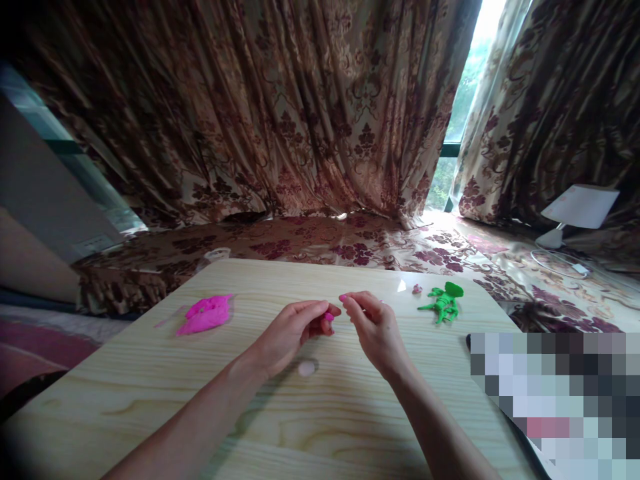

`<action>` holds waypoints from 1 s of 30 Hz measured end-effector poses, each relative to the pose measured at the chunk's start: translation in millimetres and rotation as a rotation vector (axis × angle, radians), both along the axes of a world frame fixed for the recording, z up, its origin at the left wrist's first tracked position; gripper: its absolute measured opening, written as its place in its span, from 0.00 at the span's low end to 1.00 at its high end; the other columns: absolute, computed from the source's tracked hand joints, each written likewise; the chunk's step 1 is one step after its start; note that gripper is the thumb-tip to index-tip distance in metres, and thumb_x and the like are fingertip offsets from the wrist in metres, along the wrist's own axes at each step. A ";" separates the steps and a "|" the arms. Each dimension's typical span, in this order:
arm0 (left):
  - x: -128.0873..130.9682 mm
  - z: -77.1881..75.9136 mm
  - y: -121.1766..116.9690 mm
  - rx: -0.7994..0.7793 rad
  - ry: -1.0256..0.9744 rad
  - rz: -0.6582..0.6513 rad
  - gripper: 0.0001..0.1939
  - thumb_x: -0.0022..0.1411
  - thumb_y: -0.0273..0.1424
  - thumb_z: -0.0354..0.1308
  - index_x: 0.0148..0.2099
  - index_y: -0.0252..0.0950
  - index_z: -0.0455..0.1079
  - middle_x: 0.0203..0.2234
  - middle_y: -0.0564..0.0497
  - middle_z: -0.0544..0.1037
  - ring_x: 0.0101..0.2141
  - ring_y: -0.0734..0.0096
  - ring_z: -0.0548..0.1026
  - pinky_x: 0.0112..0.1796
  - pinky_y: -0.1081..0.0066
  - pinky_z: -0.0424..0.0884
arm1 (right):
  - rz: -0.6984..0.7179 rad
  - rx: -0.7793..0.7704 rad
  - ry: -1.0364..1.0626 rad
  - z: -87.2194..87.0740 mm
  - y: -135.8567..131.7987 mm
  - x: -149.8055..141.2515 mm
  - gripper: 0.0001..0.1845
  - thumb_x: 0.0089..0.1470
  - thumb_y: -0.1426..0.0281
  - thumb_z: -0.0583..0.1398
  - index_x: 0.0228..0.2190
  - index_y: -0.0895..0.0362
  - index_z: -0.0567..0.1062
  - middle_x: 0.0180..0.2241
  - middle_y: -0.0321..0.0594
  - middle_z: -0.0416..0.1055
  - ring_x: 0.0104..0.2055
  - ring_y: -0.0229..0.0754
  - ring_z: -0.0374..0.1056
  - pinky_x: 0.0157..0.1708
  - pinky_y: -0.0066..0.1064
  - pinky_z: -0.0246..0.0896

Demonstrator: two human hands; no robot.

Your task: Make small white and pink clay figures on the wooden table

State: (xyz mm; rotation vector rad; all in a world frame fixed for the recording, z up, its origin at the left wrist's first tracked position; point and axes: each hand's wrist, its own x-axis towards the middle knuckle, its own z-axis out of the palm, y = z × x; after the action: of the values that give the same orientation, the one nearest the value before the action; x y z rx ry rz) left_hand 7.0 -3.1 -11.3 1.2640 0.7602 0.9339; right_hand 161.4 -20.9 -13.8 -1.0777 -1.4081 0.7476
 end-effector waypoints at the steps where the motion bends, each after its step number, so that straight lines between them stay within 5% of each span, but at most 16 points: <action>1: 0.0 -1.1 0.7 -0.002 -0.003 0.003 0.16 0.57 0.39 0.52 0.33 0.32 0.74 0.23 0.50 0.72 0.27 0.73 0.68 0.35 0.70 0.63 | 0.017 0.039 -0.040 0.7 -0.9 -0.9 0.11 0.54 0.65 0.56 0.32 0.55 0.77 0.28 0.38 0.70 0.31 0.39 0.64 0.29 0.30 0.59; 30: -1.2 -0.7 -0.3 0.031 0.048 0.018 0.14 0.57 0.37 0.52 0.28 0.32 0.69 0.23 0.51 0.70 0.27 0.74 0.67 0.34 0.72 0.63 | 0.091 0.219 -0.273 0.4 -7.0 -4.2 0.10 0.54 0.75 0.55 0.36 0.55 0.75 0.32 0.39 0.69 0.34 0.38 0.66 0.34 0.30 0.62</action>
State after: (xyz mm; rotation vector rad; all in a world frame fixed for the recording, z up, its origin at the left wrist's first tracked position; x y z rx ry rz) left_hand 5.8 -3.4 -12.0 1.3125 0.7982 0.9359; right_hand 157.1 -27.9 -13.5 -0.9739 -1.7381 0.5082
